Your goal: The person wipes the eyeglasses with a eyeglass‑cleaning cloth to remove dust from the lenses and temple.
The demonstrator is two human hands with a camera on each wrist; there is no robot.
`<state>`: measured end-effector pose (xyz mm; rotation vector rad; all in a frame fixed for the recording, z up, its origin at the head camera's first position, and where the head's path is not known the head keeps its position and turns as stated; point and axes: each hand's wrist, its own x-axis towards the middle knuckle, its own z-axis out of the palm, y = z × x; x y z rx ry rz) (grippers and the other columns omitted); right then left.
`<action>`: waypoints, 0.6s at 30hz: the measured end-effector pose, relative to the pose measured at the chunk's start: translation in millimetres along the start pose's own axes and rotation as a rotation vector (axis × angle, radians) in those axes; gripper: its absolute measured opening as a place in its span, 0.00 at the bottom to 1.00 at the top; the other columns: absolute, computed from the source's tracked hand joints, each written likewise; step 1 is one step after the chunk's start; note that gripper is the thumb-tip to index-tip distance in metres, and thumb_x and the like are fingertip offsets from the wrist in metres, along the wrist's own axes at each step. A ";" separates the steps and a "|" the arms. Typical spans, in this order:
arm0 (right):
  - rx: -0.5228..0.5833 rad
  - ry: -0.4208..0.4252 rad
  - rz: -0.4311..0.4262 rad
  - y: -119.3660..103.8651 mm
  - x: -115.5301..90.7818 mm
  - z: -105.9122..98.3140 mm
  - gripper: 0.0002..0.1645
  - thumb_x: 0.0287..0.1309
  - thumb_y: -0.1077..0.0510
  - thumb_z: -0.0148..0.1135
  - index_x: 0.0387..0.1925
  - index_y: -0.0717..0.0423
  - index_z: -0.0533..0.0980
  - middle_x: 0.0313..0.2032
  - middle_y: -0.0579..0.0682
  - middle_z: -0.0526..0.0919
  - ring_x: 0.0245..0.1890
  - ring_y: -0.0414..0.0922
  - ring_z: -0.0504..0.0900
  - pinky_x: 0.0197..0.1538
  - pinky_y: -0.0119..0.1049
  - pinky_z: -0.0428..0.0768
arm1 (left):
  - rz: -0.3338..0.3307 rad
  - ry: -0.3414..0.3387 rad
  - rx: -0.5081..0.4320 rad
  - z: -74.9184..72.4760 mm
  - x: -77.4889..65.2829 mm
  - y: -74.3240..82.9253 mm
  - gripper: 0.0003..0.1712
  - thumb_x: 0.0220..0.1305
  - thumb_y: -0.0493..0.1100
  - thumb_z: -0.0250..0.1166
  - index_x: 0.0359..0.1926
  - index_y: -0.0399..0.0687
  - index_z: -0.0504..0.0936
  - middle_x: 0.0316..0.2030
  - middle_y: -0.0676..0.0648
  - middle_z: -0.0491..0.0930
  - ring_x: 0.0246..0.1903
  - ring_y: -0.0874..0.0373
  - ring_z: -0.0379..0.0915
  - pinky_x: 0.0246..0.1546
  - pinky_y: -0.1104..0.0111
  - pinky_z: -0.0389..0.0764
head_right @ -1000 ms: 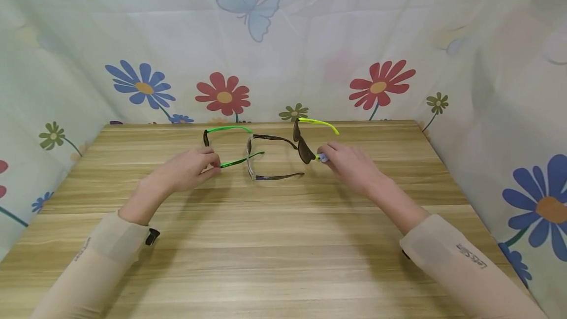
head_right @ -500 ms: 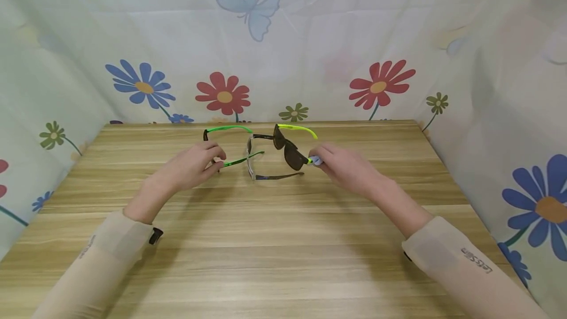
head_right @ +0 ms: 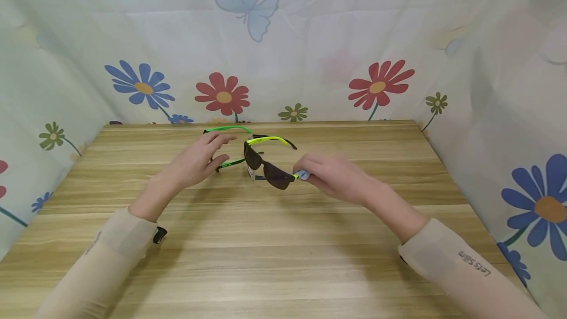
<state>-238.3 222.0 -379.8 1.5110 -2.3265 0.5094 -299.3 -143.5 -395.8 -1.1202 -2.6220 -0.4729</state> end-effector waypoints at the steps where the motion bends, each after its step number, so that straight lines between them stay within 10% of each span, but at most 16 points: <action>1: 0.010 -0.006 -0.005 -1.1 0.7 0.5 0.16 0.78 0.49 0.50 0.50 0.55 0.78 0.46 0.44 0.83 0.42 0.42 0.84 0.43 0.41 0.85 | 0.017 0.005 -0.001 0.4 0.5 -0.1 0.31 0.71 0.40 0.68 0.72 0.44 0.70 0.65 0.40 0.71 0.65 0.44 0.67 0.65 0.52 0.72; 9: 0.026 -0.025 -0.049 -6.2 4.3 5.0 0.09 0.77 0.57 0.55 0.52 0.52 0.79 0.47 0.41 0.82 0.39 0.37 0.83 0.39 0.39 0.84 | 0.235 0.085 -0.044 3.1 0.9 -1.9 0.29 0.64 0.34 0.72 0.66 0.49 0.79 0.50 0.42 0.78 0.47 0.48 0.76 0.45 0.58 0.82; 18: 0.013 -0.024 -0.028 -4.1 1.3 5.4 0.11 0.78 0.54 0.54 0.52 0.53 0.78 0.49 0.45 0.82 0.40 0.40 0.85 0.40 0.41 0.85 | 0.343 0.097 -0.094 2.4 0.4 -1.1 0.20 0.64 0.32 0.72 0.56 0.48 0.86 0.48 0.44 0.78 0.51 0.49 0.72 0.51 0.59 0.81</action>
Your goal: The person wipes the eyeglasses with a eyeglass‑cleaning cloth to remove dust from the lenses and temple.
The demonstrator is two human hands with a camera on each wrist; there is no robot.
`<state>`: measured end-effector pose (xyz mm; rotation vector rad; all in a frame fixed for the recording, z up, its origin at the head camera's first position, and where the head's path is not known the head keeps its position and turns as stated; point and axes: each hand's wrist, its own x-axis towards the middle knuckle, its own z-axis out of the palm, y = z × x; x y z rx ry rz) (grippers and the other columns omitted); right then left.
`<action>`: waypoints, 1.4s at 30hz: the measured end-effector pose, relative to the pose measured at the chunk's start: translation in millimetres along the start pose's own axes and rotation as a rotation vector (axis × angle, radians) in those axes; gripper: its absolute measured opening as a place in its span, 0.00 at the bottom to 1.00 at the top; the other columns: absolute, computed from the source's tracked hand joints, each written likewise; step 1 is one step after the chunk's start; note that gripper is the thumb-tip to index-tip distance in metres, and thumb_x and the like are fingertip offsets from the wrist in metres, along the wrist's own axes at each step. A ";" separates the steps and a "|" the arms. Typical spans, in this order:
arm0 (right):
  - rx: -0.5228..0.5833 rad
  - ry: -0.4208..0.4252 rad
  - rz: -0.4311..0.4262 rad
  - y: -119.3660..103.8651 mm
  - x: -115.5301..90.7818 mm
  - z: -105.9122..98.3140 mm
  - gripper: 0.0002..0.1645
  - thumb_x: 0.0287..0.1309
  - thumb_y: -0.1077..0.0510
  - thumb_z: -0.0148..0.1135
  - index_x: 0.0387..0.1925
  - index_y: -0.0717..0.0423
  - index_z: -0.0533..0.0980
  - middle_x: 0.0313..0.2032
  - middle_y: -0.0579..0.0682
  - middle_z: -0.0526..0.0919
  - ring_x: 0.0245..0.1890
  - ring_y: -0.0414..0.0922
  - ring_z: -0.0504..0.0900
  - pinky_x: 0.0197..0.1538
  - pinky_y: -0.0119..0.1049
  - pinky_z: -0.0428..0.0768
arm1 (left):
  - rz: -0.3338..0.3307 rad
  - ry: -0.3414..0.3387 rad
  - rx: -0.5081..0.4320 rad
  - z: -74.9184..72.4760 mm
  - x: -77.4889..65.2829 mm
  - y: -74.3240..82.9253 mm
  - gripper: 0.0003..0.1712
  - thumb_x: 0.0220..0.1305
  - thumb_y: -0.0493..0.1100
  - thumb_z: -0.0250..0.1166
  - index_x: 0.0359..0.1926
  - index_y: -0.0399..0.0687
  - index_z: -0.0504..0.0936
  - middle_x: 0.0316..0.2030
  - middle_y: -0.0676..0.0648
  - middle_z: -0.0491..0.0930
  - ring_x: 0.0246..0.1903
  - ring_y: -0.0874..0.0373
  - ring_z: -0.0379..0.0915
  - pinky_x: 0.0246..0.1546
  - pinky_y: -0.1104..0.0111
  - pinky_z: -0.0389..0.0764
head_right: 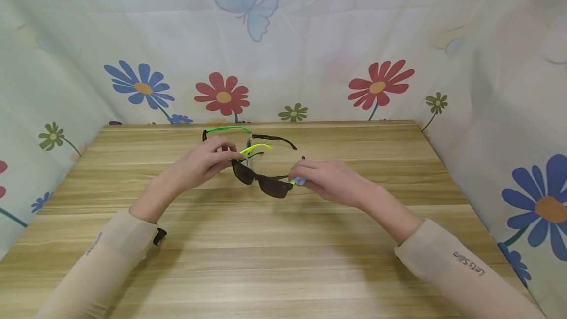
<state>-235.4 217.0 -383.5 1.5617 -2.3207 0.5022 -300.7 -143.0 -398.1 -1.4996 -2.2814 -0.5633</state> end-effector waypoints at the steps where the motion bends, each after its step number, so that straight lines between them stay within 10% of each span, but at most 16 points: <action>1: 0.000 0.002 0.010 0.5 -0.7 -0.2 0.14 0.78 0.51 0.52 0.52 0.53 0.78 0.49 0.45 0.82 0.40 0.41 0.85 0.41 0.42 0.85 | 0.009 0.006 -0.007 -0.7 -0.1 0.2 0.20 0.63 0.31 0.72 0.56 0.47 0.86 0.48 0.44 0.78 0.51 0.49 0.72 0.50 0.59 0.81; 12: -0.040 0.074 0.051 10.6 -5.6 -2.5 0.25 0.78 0.45 0.45 0.53 0.59 0.80 0.50 0.51 0.84 0.40 0.46 0.87 0.38 0.42 0.86 | 0.110 0.036 -0.044 -5.9 0.3 5.3 0.18 0.58 0.29 0.74 0.50 0.38 0.88 0.42 0.45 0.82 0.46 0.51 0.77 0.48 0.61 0.82; 17: -0.069 0.093 0.076 13.7 -7.3 -2.4 0.14 0.70 0.58 0.64 0.53 0.61 0.80 0.49 0.52 0.84 0.38 0.45 0.86 0.34 0.39 0.85 | 0.132 0.050 -0.030 -6.0 1.3 9.4 0.15 0.59 0.30 0.74 0.49 0.38 0.88 0.40 0.45 0.82 0.46 0.51 0.77 0.49 0.61 0.82; 21: -0.128 0.135 0.102 15.2 -7.5 -2.7 0.25 0.52 0.73 0.75 0.52 0.61 0.80 0.48 0.53 0.85 0.32 0.44 0.85 0.29 0.37 0.82 | 0.148 0.074 -0.016 -5.0 1.5 11.3 0.15 0.58 0.30 0.75 0.47 0.36 0.88 0.40 0.45 0.83 0.44 0.51 0.78 0.48 0.62 0.83; 32: -0.301 0.290 0.318 13.5 -6.8 -8.4 0.26 0.53 0.71 0.76 0.52 0.66 0.74 0.40 0.60 0.87 0.27 0.49 0.85 0.24 0.40 0.81 | 0.164 0.113 0.034 -3.6 3.5 14.7 0.14 0.57 0.30 0.76 0.46 0.34 0.88 0.37 0.45 0.82 0.39 0.52 0.77 0.43 0.63 0.83; 36: -0.347 0.363 0.341 12.0 -5.2 -11.2 0.24 0.52 0.70 0.77 0.48 0.65 0.74 0.34 0.58 0.86 0.18 0.44 0.75 0.18 0.34 0.68 | 0.159 0.131 0.045 -4.0 5.6 17.1 0.12 0.59 0.32 0.76 0.44 0.33 0.88 0.37 0.44 0.83 0.39 0.52 0.78 0.43 0.63 0.83; 42: -0.332 0.470 0.328 6.6 -0.4 -14.7 0.21 0.51 0.70 0.78 0.45 0.66 0.78 0.40 0.59 0.82 0.23 0.46 0.77 0.24 0.37 0.77 | 0.163 0.178 0.068 -3.0 8.0 18.8 0.12 0.57 0.33 0.77 0.43 0.33 0.88 0.36 0.43 0.84 0.38 0.50 0.79 0.43 0.61 0.84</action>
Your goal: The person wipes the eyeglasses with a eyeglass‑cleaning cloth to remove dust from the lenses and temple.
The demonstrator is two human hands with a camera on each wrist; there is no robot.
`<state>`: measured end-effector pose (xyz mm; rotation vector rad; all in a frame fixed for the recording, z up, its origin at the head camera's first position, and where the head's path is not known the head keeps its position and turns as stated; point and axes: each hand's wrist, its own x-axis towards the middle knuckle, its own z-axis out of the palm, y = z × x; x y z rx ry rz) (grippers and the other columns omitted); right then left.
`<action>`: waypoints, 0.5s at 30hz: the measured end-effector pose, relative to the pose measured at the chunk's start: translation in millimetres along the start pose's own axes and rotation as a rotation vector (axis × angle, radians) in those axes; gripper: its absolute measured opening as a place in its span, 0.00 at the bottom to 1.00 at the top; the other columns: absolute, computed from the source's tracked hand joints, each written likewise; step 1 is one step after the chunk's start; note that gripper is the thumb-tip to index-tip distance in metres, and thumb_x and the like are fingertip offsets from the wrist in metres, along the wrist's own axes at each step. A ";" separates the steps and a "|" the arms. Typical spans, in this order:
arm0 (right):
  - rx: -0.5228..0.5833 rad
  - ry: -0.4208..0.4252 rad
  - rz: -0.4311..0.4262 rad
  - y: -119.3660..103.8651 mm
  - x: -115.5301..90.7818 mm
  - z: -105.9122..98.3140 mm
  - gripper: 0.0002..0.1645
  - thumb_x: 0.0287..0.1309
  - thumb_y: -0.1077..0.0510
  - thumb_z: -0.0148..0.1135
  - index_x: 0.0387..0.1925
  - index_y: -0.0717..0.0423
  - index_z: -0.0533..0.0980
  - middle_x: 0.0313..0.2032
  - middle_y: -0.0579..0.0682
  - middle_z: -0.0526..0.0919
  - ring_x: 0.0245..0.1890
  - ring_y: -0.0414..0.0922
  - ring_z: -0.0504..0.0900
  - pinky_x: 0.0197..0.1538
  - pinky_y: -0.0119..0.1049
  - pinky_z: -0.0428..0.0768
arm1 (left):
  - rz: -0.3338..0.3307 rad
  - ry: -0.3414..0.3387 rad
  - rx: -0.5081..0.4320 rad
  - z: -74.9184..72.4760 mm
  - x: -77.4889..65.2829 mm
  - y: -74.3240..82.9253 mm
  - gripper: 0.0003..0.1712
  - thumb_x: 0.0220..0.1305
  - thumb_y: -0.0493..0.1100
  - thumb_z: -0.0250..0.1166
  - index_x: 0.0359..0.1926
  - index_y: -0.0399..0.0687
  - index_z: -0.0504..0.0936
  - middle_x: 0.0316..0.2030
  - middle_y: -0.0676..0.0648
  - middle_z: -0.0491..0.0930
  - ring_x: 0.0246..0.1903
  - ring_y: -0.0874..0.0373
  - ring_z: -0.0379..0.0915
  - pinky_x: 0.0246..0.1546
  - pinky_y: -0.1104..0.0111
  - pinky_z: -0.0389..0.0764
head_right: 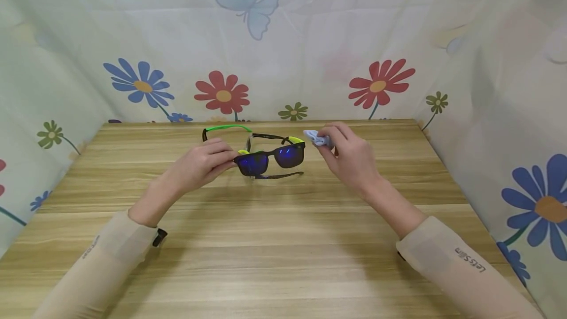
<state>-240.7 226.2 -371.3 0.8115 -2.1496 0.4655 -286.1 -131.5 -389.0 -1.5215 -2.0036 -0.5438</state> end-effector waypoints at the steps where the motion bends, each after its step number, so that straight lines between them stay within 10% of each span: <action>1: 0.008 0.019 -0.002 -0.9 0.7 0.1 0.21 0.50 0.71 0.78 0.45 0.65 0.78 0.41 0.59 0.81 0.24 0.46 0.78 0.25 0.37 0.78 | 0.003 0.006 0.007 0.0 0.4 0.3 0.12 0.57 0.33 0.77 0.43 0.33 0.88 0.36 0.43 0.83 0.38 0.50 0.79 0.42 0.61 0.84; 15: 0.175 0.101 -0.084 -23.0 7.3 6.8 0.22 0.45 0.74 0.78 0.45 0.65 0.82 0.41 0.58 0.82 0.25 0.46 0.77 0.28 0.27 0.72 | -0.016 0.037 0.104 -4.0 6.5 6.7 0.12 0.58 0.36 0.77 0.42 0.34 0.88 0.35 0.43 0.84 0.39 0.48 0.79 0.45 0.61 0.83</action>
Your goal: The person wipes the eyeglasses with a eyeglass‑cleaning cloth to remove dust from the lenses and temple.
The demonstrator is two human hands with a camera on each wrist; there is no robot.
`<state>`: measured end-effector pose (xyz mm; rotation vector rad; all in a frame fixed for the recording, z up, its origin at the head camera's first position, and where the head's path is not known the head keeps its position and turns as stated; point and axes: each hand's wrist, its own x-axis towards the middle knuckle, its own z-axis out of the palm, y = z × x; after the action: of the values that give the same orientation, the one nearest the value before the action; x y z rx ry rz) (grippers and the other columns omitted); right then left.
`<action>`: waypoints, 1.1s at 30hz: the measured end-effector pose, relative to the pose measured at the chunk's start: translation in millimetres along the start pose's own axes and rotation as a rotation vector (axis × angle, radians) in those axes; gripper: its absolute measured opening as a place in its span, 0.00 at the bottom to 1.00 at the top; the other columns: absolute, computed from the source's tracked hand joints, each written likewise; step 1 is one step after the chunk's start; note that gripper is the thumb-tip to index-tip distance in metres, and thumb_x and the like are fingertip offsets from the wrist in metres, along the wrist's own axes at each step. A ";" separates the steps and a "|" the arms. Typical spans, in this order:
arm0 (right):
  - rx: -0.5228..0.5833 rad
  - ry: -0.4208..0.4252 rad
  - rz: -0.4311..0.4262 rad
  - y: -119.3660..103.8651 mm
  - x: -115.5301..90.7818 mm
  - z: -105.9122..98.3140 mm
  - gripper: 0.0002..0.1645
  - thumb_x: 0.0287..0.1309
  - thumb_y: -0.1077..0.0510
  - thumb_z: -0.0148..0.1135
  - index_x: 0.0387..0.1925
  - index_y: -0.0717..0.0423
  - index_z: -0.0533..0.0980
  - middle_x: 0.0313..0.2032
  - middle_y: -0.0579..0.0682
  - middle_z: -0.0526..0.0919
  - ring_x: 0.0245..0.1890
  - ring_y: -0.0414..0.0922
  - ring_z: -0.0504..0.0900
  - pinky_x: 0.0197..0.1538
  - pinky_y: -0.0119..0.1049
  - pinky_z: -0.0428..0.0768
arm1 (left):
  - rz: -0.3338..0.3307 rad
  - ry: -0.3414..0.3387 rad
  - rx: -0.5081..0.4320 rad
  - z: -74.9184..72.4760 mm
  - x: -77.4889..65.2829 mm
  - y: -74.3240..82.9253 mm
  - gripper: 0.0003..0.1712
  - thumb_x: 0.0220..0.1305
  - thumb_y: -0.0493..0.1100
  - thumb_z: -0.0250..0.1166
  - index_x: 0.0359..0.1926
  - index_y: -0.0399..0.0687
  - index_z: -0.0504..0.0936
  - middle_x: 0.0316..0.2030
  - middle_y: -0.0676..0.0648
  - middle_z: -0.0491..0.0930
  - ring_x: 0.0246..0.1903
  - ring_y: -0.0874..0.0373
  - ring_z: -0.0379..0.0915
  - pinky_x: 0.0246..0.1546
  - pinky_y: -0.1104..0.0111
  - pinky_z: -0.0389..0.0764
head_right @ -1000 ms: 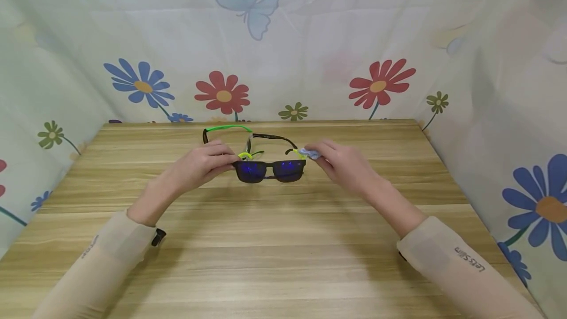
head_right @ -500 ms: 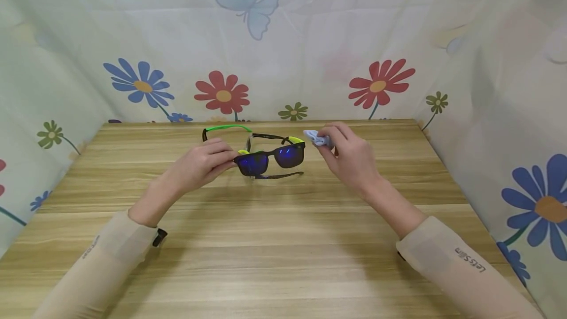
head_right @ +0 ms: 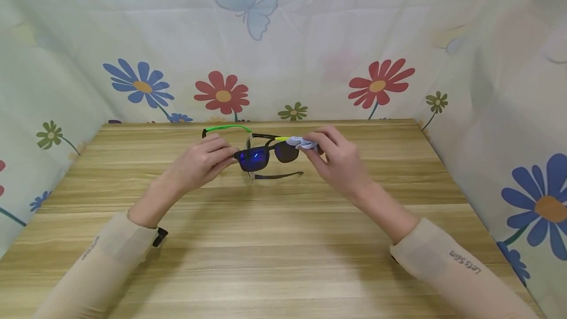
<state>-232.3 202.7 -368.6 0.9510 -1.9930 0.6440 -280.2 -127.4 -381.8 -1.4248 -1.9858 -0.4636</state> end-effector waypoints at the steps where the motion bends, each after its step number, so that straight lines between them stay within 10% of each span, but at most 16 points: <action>1: 0.003 -0.011 -0.006 -1.4 0.0 1.2 0.23 0.46 0.74 0.78 0.46 0.66 0.82 0.41 0.58 0.82 0.25 0.46 0.77 0.28 0.27 0.73 | -0.001 -0.001 0.004 -0.1 -0.1 0.2 0.12 0.59 0.36 0.77 0.42 0.34 0.88 0.35 0.43 0.84 0.39 0.48 0.78 0.45 0.61 0.83; 33: 0.122 -0.162 -0.037 -41.7 5.9 47.7 0.16 0.53 0.69 0.76 0.44 0.61 0.83 0.44 0.56 0.84 0.44 0.51 0.85 0.46 0.46 0.85 | -0.014 0.015 0.013 1.2 0.3 7.2 0.11 0.61 0.38 0.75 0.42 0.34 0.88 0.35 0.43 0.84 0.39 0.49 0.79 0.44 0.60 0.84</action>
<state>-222.5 142.0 -385.2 1.1419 -2.0912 0.6937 -273.9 -124.0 -383.0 -1.3962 -1.9844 -0.4652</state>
